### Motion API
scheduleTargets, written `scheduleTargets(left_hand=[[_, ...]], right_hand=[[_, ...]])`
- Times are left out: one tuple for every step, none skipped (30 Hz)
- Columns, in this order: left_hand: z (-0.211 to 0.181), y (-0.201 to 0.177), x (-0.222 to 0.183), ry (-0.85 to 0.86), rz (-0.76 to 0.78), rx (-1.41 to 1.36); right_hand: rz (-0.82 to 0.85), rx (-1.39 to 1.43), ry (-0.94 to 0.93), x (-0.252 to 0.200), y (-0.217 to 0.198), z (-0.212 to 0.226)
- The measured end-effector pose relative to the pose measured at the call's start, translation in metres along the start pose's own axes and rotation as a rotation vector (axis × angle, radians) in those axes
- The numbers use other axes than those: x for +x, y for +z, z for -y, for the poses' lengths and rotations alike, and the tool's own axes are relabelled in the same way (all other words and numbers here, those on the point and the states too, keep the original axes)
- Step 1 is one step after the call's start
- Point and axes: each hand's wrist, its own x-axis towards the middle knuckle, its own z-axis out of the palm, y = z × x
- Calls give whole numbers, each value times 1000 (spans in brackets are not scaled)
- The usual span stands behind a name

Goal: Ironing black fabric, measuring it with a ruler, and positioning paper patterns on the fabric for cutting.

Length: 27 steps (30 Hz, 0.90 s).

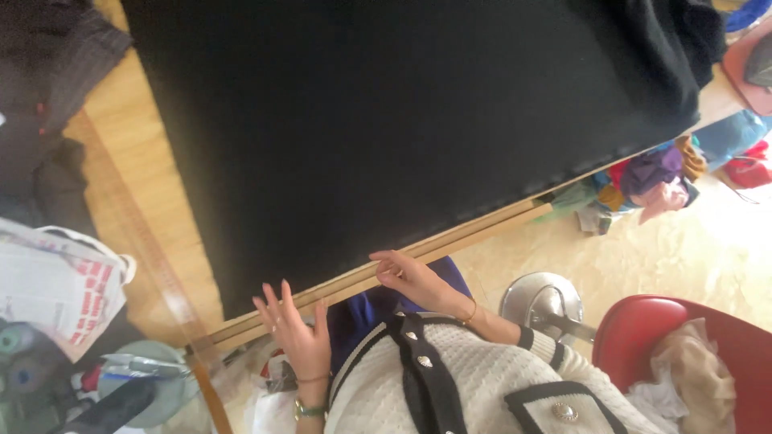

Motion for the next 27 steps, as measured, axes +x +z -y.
scheduleTargets(left_hand=[[-13, 4, 9, -9, 20, -103], [-24, 12, 24, -28, 11, -102], [-32, 17, 38, -48, -37, -246], [-39, 23, 49, -82, -106, -385], [-42, 32, 67, -115, -136, -379], [-43, 38, 81, -197, -199, -630], [-40, 43, 95, -268, -272, -882], [-39, 42, 109, -299, -327, -868], [-37, 39, 123, -413, -415, -1013], [-32, 35, 141, -510, -508, -1162], [-27, 32, 150, -524, -566, -1151], [-22, 28, 160, -585, -667, -1300], [-15, 23, 168, -638, -771, -1450], [-1, 22, 172, -641, -817, -1441], [15, 19, 175, -764, -891, -1536], [34, 15, 178, -881, -959, -1633], [46, 9, 177, -878, -1003, -1625], [58, 1, 179, -908, -1005, -1763], [71, -7, 181, -931, -1003, -1904], [85, -11, 185, -914, -1026, -1902], [100, -16, 189, -903, -1051, -1856], [114, -18, 191, -902, -1072, -1811], [127, -18, 192, -897, -1092, -1810], [141, -21, 200, -862, -1135, -1830], [154, -25, 208, -826, -1178, -1849], [169, -22, 214, -811, -1189, -1852], [184, -19, 221, -824, -1197, -1873]], right_hand=[[-15, -16, 31, -5, -8, 1], [4, -25, 32, -15, -19, -7], [-59, 13, 35, -23, -29, -15], [-101, 42, 32, -29, -41, -22], [-62, 22, 28, -35, -52, -39], [-120, 19, 26, -40, -64, -55], [-178, 17, 23, -45, -76, -71], [-121, -5, 12, -52, -87, -84], [-168, 28, 38, -58, -99, -97], [-221, 63, 59, -59, -112, -109], [-170, 43, 44, -61, -124, -102], [-185, -4, 116, -65, -134, -96], [-201, -55, 186, -69, -145, -89], [-164, -71, 174, -66, -155, -96], [-153, -70, 147, -62, -166, -102], [-145, -64, 120, -58, -173, -108], [-111, -76, 109, -48, -181, -114], [-72, -120, 32, -38, -187, -120], [-33, -162, -45, -26, -192, -125], [-16, -163, -60, -16, -187, -101], [-48, -220, -44, -7, -182, -78], [-83, -279, -21, -3, -177, -54], [-69, -284, -29, 2, -169, -40], [-72, -244, -34, 10, -160, -24], [-74, -203, -39, 18, -150, -9], [-68, -204, -52, 27, -137, -2], [-64, -177, -80, 35, -124, 5]])
